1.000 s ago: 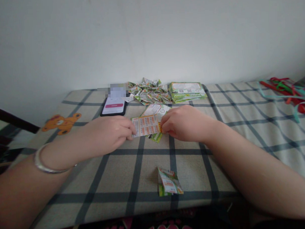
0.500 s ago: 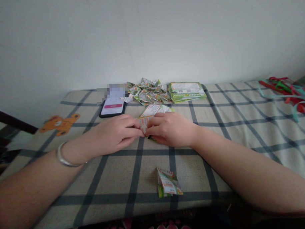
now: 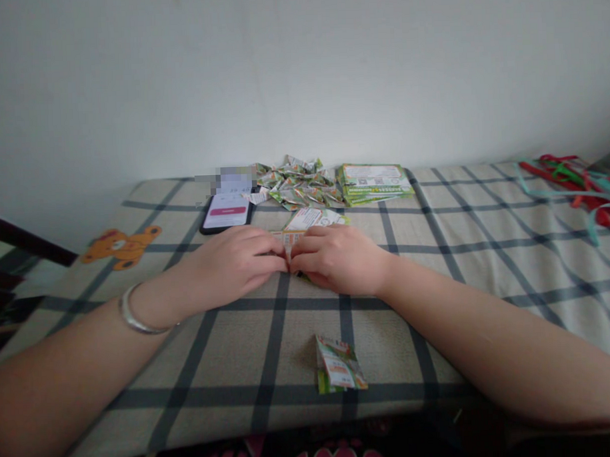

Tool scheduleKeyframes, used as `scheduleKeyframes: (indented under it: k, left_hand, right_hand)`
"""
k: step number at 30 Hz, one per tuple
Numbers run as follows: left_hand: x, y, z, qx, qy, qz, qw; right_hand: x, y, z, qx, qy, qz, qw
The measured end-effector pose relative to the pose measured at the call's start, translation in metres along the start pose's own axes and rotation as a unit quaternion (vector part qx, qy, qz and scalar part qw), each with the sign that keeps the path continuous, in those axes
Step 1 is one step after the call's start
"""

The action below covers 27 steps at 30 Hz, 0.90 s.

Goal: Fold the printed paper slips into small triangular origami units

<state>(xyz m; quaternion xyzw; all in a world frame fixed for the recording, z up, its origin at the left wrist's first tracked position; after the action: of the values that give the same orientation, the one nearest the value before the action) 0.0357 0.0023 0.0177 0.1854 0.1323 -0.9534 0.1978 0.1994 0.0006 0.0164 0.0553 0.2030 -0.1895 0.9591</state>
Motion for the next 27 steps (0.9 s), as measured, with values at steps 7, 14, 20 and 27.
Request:
scheduleKeyframes:
  k: [7, 14, 20, 27]
  left_hand:
    - [0.001, -0.004, -0.005, 0.002, -0.002, 0.014, 1.0]
    - [0.0, 0.0, 0.002, -0.01, -0.017, 0.014, 1.0]
    - [0.003, -0.007, 0.005, 0.024, 0.012, 0.016, 1.0]
    - [0.005, -0.011, 0.007, 0.047, 0.008, 0.008, 0.999]
  right_hand:
    - [0.001, 0.007, -0.003, -0.026, -0.002, -0.019, 0.999]
    - [0.0, 0.003, 0.004, -0.011, -0.027, -0.023, 0.999]
    - [0.002, 0.003, 0.011, -0.018, -0.051, -0.035, 0.998]
    - [0.007, 0.008, 0.018, -0.026, -0.088, -0.048, 0.995]
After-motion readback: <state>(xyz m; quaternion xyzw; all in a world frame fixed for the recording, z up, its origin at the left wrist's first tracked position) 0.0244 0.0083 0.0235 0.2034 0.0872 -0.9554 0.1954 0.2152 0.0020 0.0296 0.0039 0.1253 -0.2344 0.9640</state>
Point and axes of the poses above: each hand's wrist, its own x-axis away from the middle knuckle, its own z-axis out of the back of the hand, y = z × x, the point moved 4 cm from there along -x, towards the middle knuckle, and after that the axes turned 10 degrees about y, right-handed, at the moved point
